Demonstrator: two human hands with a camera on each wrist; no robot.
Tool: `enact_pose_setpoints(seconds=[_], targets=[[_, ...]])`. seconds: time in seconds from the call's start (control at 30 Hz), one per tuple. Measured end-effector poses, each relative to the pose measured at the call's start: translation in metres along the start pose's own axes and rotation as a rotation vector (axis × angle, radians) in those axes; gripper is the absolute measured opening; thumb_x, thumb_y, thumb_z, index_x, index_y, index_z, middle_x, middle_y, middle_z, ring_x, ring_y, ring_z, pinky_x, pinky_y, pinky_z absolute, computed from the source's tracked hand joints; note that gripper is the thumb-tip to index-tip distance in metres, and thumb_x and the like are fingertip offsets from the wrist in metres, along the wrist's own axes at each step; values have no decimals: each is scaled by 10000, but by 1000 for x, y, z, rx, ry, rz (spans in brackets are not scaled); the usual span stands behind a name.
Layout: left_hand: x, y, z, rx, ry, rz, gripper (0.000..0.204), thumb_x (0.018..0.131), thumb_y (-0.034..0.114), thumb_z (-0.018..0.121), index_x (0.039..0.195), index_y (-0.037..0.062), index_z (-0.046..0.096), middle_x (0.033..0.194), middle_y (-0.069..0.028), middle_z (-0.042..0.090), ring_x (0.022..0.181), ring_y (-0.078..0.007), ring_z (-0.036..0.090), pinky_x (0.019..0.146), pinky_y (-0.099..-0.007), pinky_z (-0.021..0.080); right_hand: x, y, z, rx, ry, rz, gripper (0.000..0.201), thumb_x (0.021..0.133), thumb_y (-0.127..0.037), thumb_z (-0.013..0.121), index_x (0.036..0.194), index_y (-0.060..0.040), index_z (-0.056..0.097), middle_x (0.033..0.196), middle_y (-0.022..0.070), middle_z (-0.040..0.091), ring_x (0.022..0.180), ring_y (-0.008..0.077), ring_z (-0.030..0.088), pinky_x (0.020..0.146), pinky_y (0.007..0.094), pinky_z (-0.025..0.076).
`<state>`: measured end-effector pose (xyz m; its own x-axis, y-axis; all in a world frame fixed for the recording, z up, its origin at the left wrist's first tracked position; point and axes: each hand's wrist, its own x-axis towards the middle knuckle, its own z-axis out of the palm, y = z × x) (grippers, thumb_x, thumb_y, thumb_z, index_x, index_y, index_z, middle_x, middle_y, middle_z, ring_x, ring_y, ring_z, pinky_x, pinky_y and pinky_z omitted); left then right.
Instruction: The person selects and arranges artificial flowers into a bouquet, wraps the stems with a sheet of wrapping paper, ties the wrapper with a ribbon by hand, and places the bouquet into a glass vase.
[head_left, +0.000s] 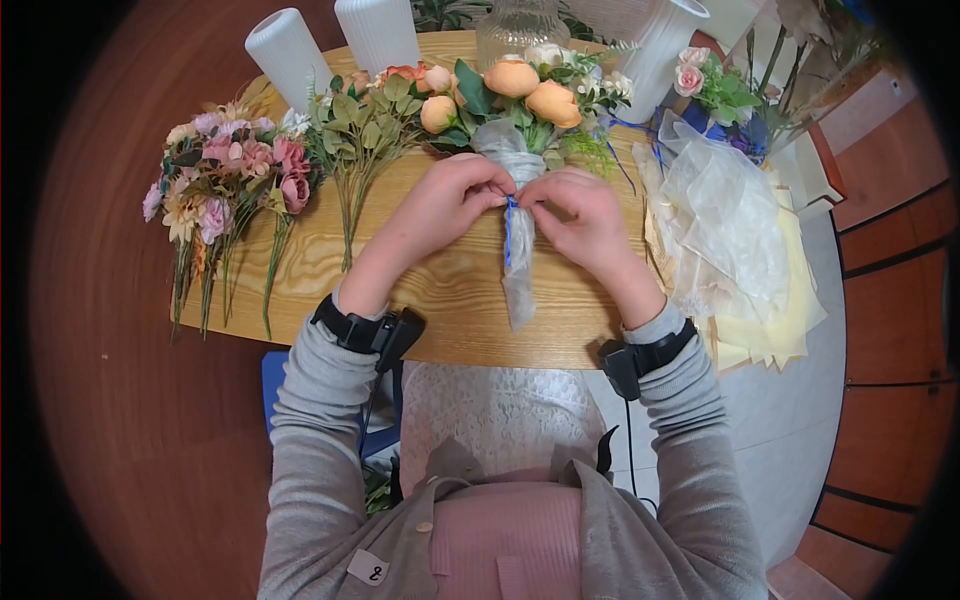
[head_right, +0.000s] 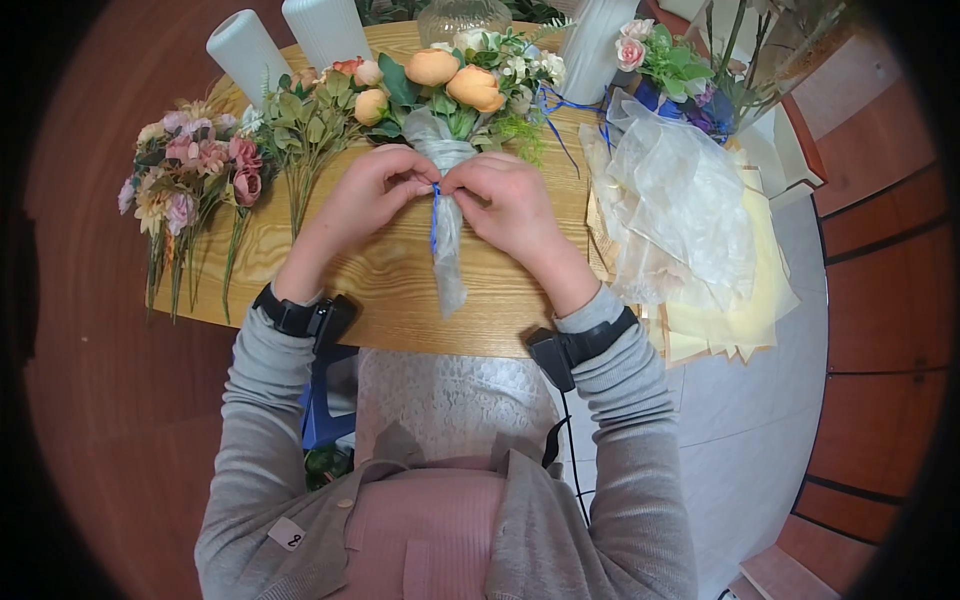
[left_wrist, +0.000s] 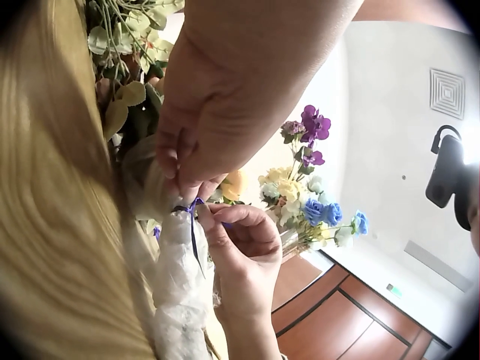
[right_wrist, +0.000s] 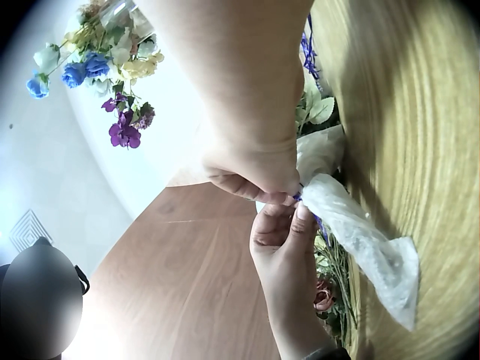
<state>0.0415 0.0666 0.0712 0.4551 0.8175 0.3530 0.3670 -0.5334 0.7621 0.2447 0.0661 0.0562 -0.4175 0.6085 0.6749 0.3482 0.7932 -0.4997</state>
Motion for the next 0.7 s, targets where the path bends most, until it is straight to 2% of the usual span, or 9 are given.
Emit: enact_pose_setpoints(seconds=[0.23,0.33,0.43,0.53,0.6,0.63,0.7], targets=[[1,-8,3,-15,25,23,120,772,-10,641,891,1,653,810,-106,632,746,-204,606,699,-295,486,2,-2,-1,-30,-2,-43,160,663,62,665,777,-48,645,800,73,662,768,246,635,688,335,496],[1,-9,3,-19,21,7,123,768,-8,643,890,4,654,810,-108,636,746,-219,606,703,-304,485,3,-3,0,-37,47,-85,146,663,33,677,762,-68,639,730,69,636,706,249,624,625,341,492],[2,-7,2,-16,30,14,112,769,-11,640,879,3,656,804,-99,635,736,-186,606,684,-283,485,3,-2,1,-33,50,-89,151,662,35,675,762,-70,637,731,68,636,706,249,624,625,340,491],[1,1,2,5,4,-74,83,775,-8,638,856,-4,656,788,-84,629,724,-142,599,663,-256,483,1,1,0,-12,49,-101,156,670,29,678,788,-71,654,734,68,637,695,255,618,609,340,485],[-1,-3,4,-40,49,-56,58,777,1,644,833,-9,653,750,-64,615,682,-112,585,624,-237,479,-1,3,-1,15,36,23,173,712,40,667,857,-55,663,763,67,657,706,213,645,633,303,504],[-2,-5,4,-41,48,-57,58,777,1,644,833,-9,653,750,-64,615,682,-112,585,624,-237,479,-2,4,0,15,36,24,173,712,40,667,857,-55,663,763,67,657,706,213,645,633,303,504],[-4,-1,3,-31,53,-114,56,767,3,649,820,-16,648,738,-73,617,646,-134,591,595,-246,480,-3,4,2,333,102,311,216,755,60,641,951,-31,648,824,64,675,763,159,672,686,262,521]])
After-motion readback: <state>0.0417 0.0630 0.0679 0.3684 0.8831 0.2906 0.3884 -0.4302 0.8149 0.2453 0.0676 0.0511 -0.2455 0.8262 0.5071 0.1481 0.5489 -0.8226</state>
